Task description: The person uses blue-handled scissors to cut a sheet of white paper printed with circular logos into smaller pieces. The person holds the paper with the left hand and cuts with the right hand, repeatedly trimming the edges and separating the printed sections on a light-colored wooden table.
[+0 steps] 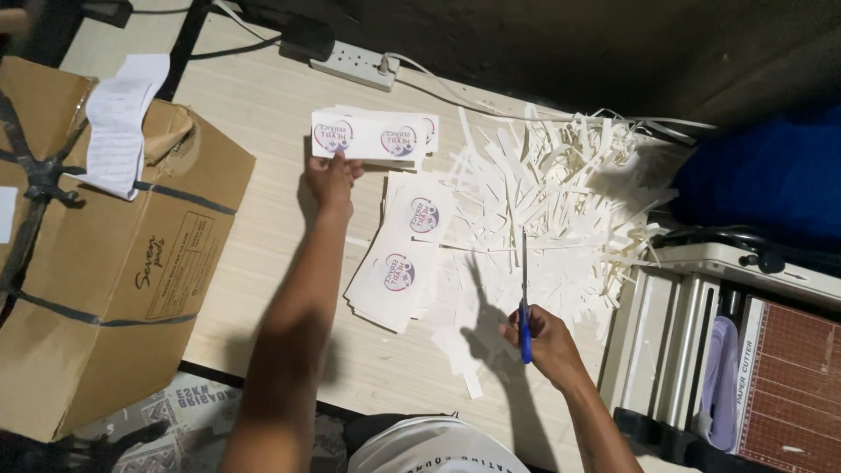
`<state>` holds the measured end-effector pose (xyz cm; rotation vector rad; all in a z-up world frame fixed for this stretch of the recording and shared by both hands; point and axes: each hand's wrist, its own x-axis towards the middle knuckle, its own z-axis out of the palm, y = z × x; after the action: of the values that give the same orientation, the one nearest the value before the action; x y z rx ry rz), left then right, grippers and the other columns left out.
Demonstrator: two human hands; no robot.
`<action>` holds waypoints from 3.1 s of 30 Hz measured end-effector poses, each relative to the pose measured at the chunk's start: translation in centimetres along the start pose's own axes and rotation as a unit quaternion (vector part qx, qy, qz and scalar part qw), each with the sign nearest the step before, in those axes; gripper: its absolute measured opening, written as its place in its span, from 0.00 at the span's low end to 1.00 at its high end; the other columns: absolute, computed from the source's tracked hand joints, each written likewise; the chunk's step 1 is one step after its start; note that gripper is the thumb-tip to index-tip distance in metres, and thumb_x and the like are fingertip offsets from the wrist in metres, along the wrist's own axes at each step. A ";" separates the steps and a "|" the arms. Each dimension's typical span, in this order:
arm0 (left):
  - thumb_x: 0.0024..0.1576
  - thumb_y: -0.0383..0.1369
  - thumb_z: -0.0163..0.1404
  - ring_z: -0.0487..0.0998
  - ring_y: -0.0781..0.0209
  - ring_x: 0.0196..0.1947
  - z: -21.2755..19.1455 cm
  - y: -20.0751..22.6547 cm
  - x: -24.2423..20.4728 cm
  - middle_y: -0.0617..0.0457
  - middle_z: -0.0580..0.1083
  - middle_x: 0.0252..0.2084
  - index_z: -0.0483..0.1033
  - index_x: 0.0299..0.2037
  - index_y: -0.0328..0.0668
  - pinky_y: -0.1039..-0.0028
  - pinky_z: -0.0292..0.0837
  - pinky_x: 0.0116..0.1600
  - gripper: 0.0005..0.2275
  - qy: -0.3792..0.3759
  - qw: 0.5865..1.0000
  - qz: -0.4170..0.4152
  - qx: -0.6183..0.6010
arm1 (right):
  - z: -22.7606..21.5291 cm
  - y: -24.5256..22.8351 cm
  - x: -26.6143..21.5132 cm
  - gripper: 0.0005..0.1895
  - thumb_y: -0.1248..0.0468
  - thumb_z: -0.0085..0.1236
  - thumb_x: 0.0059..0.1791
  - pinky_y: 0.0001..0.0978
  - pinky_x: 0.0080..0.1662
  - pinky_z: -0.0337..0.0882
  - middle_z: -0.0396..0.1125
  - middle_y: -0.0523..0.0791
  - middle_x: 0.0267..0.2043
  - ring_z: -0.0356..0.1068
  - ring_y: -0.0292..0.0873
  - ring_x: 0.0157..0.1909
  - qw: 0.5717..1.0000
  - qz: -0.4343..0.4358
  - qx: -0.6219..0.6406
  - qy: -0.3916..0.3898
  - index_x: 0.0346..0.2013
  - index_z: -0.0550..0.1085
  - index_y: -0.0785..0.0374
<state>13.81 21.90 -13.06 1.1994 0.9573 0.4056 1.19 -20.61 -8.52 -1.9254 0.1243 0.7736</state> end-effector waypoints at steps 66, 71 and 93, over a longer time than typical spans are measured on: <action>0.56 0.42 0.57 0.80 0.53 0.49 0.3 -0.2 -28.7 0.39 0.77 0.48 0.70 0.57 0.29 0.64 0.78 0.56 0.25 -0.411 0.905 0.074 0.081 | -0.6 -8.2 -3.9 0.10 0.61 0.65 0.46 0.24 0.28 0.60 0.69 0.41 0.25 0.62 0.31 0.25 0.968 -0.131 0.203 0.063 0.37 0.77 0.62; 0.55 0.42 0.58 0.79 0.54 0.44 0.6 0.7 -29.8 0.41 0.78 0.45 0.73 0.54 0.31 0.65 0.77 0.47 0.23 -0.393 0.914 0.036 0.092 | -1.8 -8.4 -4.5 0.12 0.61 0.65 0.45 0.25 0.30 0.64 0.69 0.42 0.25 0.65 0.33 0.26 0.973 -0.150 0.159 0.068 0.38 0.76 0.64; 0.62 0.33 0.56 0.81 0.58 0.42 3.9 4.9 -29.9 0.47 0.80 0.42 0.77 0.50 0.31 0.70 0.76 0.48 0.13 -0.254 0.920 0.289 0.079 | 1.1 -7.4 -7.8 0.14 0.60 0.68 0.43 0.25 0.34 0.73 0.71 0.42 0.28 0.71 0.33 0.29 0.981 -0.106 0.136 -0.091 0.36 0.75 0.65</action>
<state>1.09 -0.23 3.73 1.6331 0.1728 0.4508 -2.41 -18.04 1.34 -1.5718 -0.0826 0.7441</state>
